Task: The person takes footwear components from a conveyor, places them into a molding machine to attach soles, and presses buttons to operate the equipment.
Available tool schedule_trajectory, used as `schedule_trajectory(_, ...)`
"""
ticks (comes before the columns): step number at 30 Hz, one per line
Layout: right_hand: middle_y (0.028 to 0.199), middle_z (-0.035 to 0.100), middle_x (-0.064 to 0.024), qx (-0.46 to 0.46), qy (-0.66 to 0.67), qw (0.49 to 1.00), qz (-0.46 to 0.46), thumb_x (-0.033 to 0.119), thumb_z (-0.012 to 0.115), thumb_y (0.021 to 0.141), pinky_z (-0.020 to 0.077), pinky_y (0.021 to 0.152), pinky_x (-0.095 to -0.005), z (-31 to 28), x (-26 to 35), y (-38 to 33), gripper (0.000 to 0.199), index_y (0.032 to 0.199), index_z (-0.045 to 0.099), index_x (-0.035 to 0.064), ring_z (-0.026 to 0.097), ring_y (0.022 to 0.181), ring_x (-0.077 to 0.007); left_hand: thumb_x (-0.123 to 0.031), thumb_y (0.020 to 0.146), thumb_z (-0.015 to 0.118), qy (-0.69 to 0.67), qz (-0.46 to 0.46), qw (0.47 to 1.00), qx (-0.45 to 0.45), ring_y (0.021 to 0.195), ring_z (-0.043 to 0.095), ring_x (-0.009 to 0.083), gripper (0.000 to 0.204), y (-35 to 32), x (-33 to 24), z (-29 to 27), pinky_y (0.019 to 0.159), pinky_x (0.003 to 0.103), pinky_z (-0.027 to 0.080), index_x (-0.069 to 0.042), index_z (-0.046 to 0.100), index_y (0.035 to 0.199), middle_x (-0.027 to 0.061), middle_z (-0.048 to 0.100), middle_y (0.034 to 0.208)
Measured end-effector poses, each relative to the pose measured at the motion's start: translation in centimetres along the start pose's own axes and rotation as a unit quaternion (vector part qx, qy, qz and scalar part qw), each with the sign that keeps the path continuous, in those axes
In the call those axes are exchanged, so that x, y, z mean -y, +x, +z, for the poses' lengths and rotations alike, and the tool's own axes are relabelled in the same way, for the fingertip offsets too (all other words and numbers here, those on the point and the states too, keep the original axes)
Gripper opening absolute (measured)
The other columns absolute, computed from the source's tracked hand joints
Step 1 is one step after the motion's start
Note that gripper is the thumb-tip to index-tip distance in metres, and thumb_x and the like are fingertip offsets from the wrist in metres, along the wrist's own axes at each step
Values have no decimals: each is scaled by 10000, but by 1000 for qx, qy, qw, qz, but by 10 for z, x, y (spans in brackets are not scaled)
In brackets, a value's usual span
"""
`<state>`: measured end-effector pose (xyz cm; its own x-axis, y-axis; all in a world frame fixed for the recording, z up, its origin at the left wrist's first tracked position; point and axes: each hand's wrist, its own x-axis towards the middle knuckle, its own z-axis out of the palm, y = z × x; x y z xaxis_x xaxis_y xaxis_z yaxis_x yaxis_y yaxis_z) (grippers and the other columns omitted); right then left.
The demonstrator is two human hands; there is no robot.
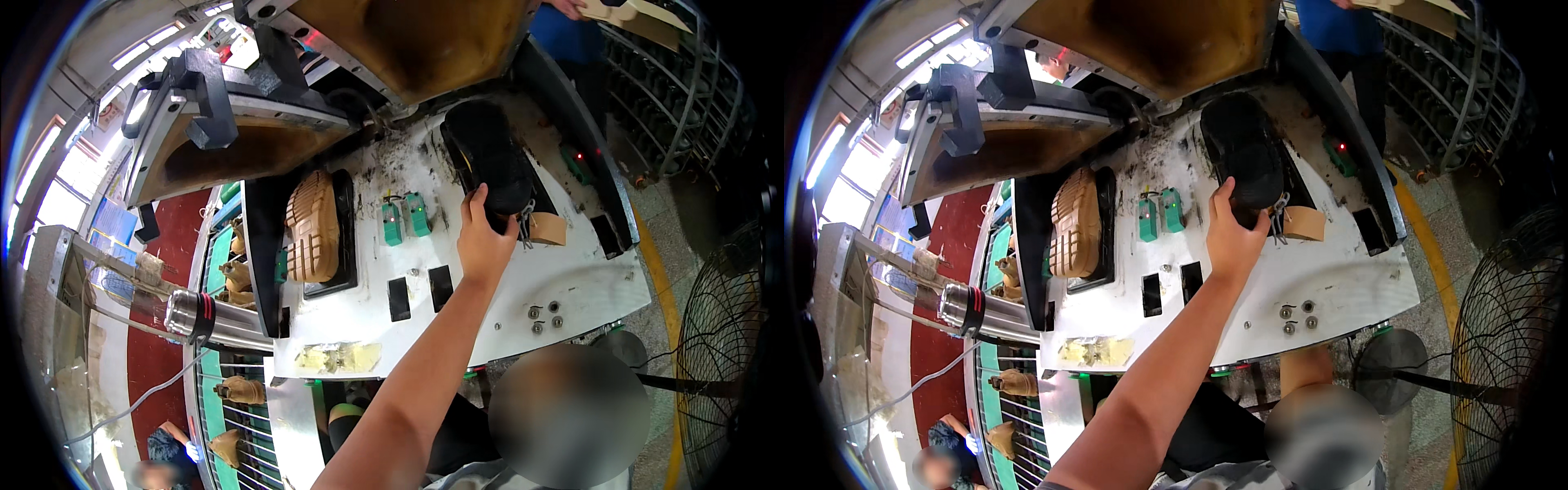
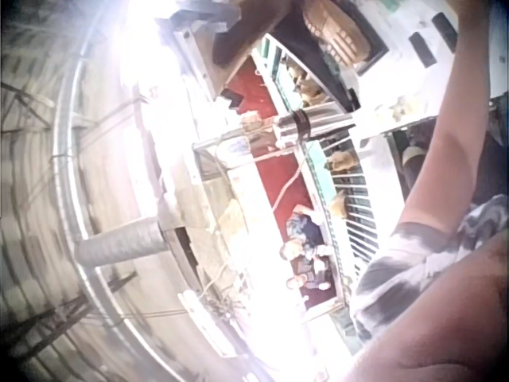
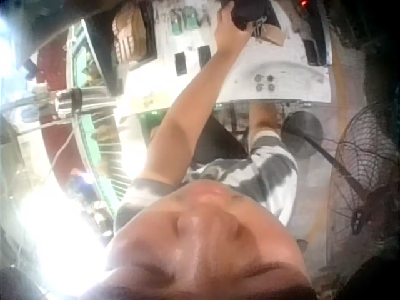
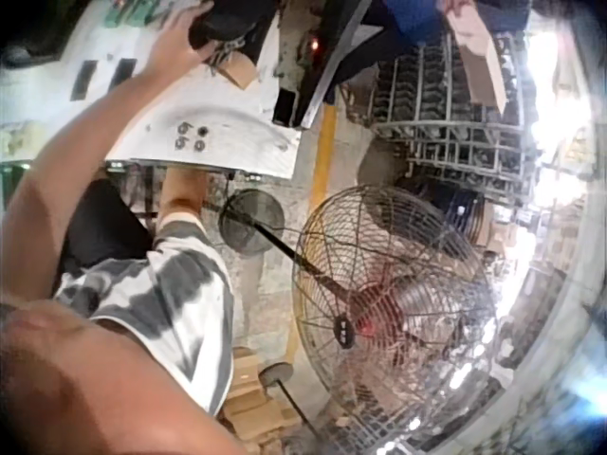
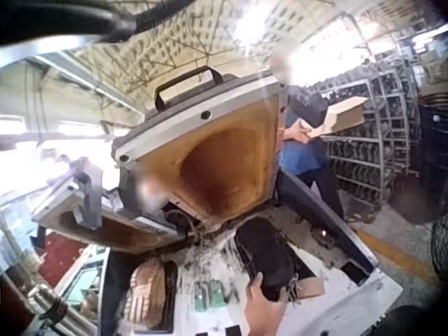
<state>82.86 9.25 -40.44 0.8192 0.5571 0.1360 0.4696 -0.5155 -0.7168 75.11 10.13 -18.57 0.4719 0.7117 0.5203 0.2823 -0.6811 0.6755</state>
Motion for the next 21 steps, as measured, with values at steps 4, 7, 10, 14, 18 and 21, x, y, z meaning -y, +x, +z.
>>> schedule_trajectory(4, 1202, 555, -176, 0, 1, 1000, -1, 250, 556, 950, 439, 935, -388, -1, 2, 4, 388, 1268, 529, 29, 529, 1101, -300, -171, 759, 721, -10, -9, 1000, 5, 1046, 607, 367, 663, 0, 4, 1, 794, 421, 554, -124, 406, 1341, 146, 485, 1308)
schedule_trajectory(7, 1199, 555, -173, 0, 3, 1000, -1, 248, 552, 953, 439, 934, -389, -4, 4, 4, 385, 1269, 528, 29, 529, 1097, -300, -134, 749, 729, -3, -16, 1000, 4, 980, 613, 280, 676, 1, -1, 0, 801, 374, 528, -91, 412, 1345, 119, 515, 1175)
schedule_trajectory(10, 1196, 555, -171, 4, 2, 1000, -1, 247, 549, 955, 440, 932, -390, -5, 3, 1, 383, 1270, 527, 29, 529, 1093, -300, -136, 753, 727, -5, -2, 1000, -5, 961, 615, 275, 674, 1, 1, 2, 796, 367, 527, -89, 414, 1348, 120, 517, 1167)
schedule_trajectory(14, 1192, 555, -169, 6, 2, 1000, -1, 245, 544, 959, 440, 931, -392, -5, 4, 3, 379, 1271, 526, 29, 529, 1087, -301, -147, 756, 725, -3, -11, 1000, 1, 982, 616, 298, 672, 1, 3, 2, 800, 379, 535, -104, 415, 1350, 125, 510, 1212)
schedule_trajectory(18, 1188, 555, -166, 6, 2, 1000, 0, 243, 540, 962, 441, 929, -394, -4, 5, 4, 376, 1271, 525, 30, 529, 1082, -301, -173, 758, 723, -11, -36, 999, 22, 1061, 599, 363, 681, 1, 2, 1, 826, 415, 545, -132, 401, 1357, 140, 490, 1303)
schedule_trajectory(21, 1185, 555, -164, 3, 4, 1000, 0, 242, 536, 965, 441, 928, -395, -2, 8, 8, 374, 1272, 524, 30, 529, 1078, -301, -173, 759, 722, -6, -28, 999, 21, 1065, 597, 363, 684, 0, 3, 2, 829, 414, 545, -133, 397, 1360, 138, 489, 1300)
